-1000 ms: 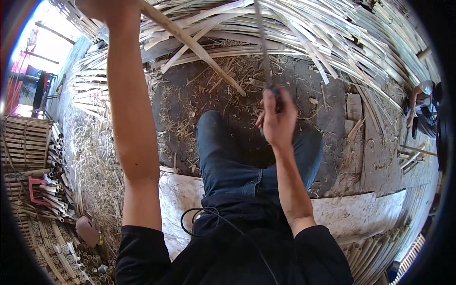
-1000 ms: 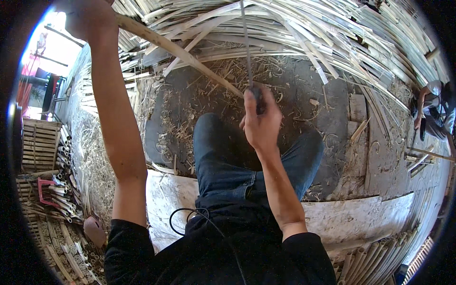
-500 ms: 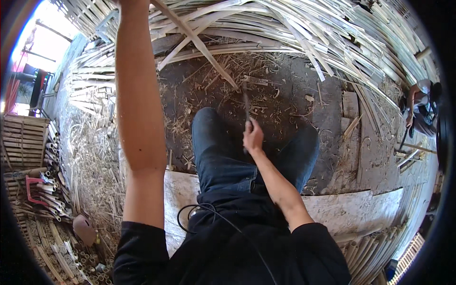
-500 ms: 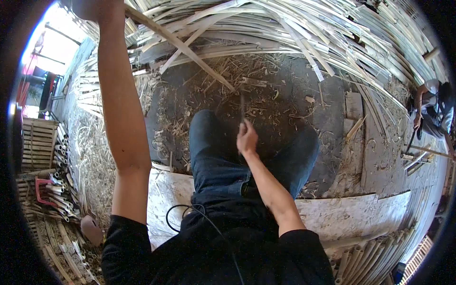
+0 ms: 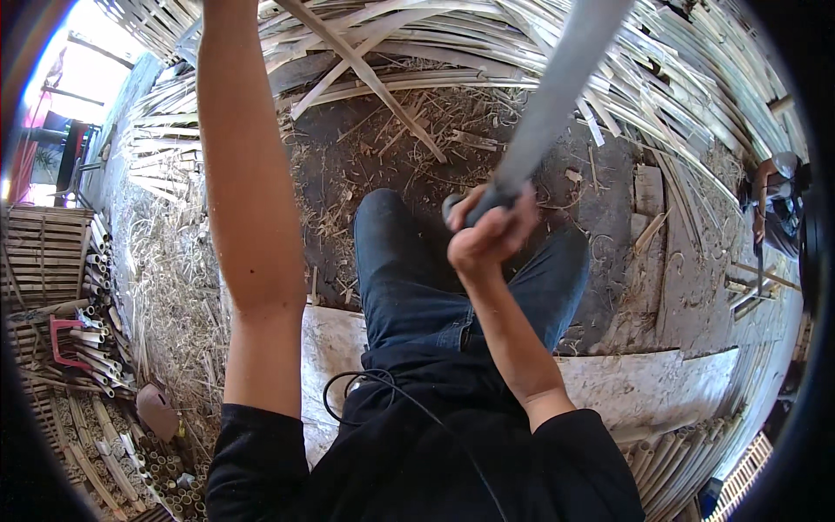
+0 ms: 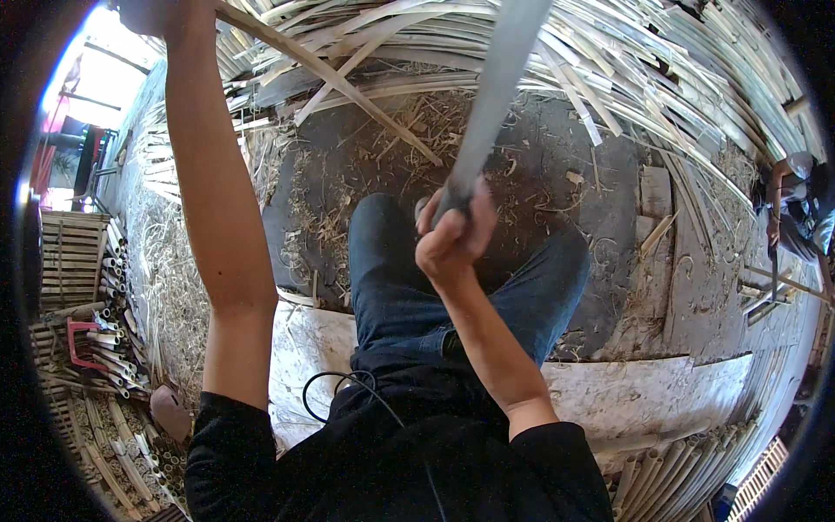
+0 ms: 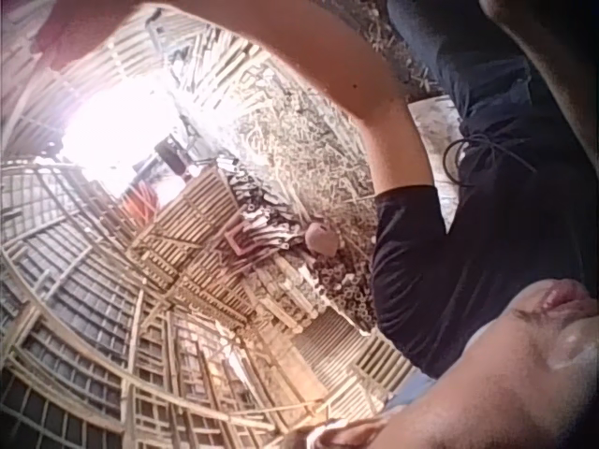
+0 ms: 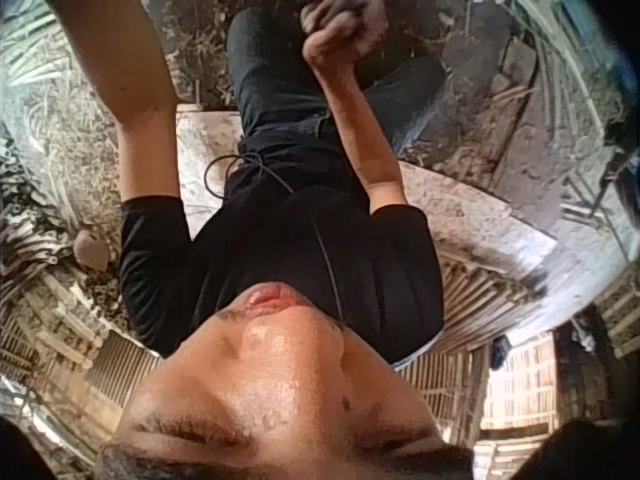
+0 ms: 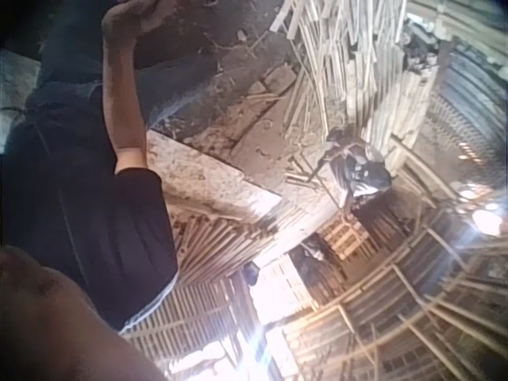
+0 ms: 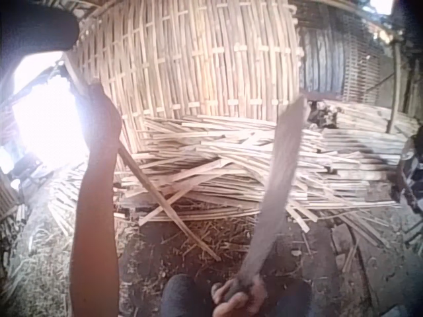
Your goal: Shaving and smoothing a long bamboo pole using a machete while seated.
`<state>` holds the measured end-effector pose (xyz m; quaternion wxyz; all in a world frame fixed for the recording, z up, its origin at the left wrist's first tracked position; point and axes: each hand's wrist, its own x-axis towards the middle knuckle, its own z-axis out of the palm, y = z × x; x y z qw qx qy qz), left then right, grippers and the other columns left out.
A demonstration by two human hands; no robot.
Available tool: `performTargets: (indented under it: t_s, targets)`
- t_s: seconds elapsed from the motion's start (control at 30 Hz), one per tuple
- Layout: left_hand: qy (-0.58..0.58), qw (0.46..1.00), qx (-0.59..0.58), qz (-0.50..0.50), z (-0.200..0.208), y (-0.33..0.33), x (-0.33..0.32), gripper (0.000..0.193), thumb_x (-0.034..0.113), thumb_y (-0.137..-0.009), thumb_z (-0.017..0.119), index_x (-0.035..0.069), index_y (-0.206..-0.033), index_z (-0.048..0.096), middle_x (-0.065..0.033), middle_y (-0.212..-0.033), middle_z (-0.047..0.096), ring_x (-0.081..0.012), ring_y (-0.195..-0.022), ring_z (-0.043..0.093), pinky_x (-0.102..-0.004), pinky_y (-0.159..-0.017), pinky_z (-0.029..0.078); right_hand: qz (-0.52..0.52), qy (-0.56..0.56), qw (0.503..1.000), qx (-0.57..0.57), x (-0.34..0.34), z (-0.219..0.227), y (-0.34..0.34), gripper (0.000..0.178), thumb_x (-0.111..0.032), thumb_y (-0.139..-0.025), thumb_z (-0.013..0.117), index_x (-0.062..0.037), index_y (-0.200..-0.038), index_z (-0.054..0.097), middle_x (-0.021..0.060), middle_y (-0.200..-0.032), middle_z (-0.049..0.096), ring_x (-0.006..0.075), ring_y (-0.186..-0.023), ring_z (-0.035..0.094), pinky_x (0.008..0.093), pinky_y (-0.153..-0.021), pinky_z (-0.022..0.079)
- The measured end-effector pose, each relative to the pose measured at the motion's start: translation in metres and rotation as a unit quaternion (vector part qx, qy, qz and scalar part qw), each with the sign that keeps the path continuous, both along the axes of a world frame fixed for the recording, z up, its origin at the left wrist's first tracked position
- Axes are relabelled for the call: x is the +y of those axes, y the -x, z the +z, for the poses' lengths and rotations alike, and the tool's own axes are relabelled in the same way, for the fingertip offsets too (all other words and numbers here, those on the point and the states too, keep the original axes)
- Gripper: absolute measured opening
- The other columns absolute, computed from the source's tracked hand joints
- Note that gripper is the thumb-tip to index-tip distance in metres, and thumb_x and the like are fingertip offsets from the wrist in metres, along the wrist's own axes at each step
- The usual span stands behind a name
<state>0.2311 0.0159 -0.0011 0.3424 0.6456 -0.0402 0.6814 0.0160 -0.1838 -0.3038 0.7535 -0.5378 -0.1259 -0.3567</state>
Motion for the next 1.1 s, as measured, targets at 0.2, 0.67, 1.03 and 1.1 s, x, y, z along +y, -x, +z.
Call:
performTargets:
  t_s: [0.2,0.67,1.03,1.1]
  targets:
    - [0.104,0.951,0.042,-0.289,-0.019,-0.003,0.041,0.025,0.02,-0.095,0.057,-0.003,-0.104,0.05,-0.0116,-0.079,0.053,-0.0234,-0.063,0.057,-0.039,-0.058,0.055,0.077,0.191,0.876,0.436,0.0,-0.147,0.02,0.04,-0.033,-0.107,0.048,-0.0075,-0.137,0.053,0.0083,-0.075,0.061,0.0199,-0.065,0.063,0.0366,-0.058,0.05]
    - [0.184,0.941,0.026,-0.283,-0.022,0.028,0.035,0.015,0.012,-0.096,0.054,0.0,-0.092,0.046,-0.0091,-0.074,0.052,-0.0194,-0.053,0.055,-0.0379,-0.054,0.057,0.038,0.013,0.988,0.151,-0.001,-0.053,-0.001,0.043,-0.037,-0.108,0.045,-0.0052,-0.136,0.049,0.0054,-0.072,0.055,0.0111,-0.052,0.053,0.03,-0.045,0.044]
    - [0.247,0.919,0.043,-0.305,-0.043,0.072,0.014,0.033,0.021,-0.099,0.052,0.005,-0.073,0.043,-0.0034,-0.057,0.042,-0.014,-0.044,0.043,-0.0342,-0.043,0.043,0.031,0.227,0.89,0.394,-0.046,-0.102,0.022,0.035,-0.036,-0.106,0.051,-0.0053,-0.121,0.061,0.0105,-0.074,0.064,0.0195,-0.061,0.063,0.0351,-0.06,0.05]
    - [0.221,0.922,0.039,-0.316,-0.048,0.079,0.018,0.031,0.021,-0.098,0.052,0.005,-0.074,0.042,-0.0037,-0.058,0.043,-0.0142,-0.044,0.043,-0.0328,-0.042,0.042,0.051,0.209,0.888,0.407,-0.044,-0.073,0.024,0.037,-0.034,-0.106,0.051,-0.0044,-0.124,0.061,0.0103,-0.076,0.064,0.0175,-0.064,0.063,0.0342,-0.06,0.05]
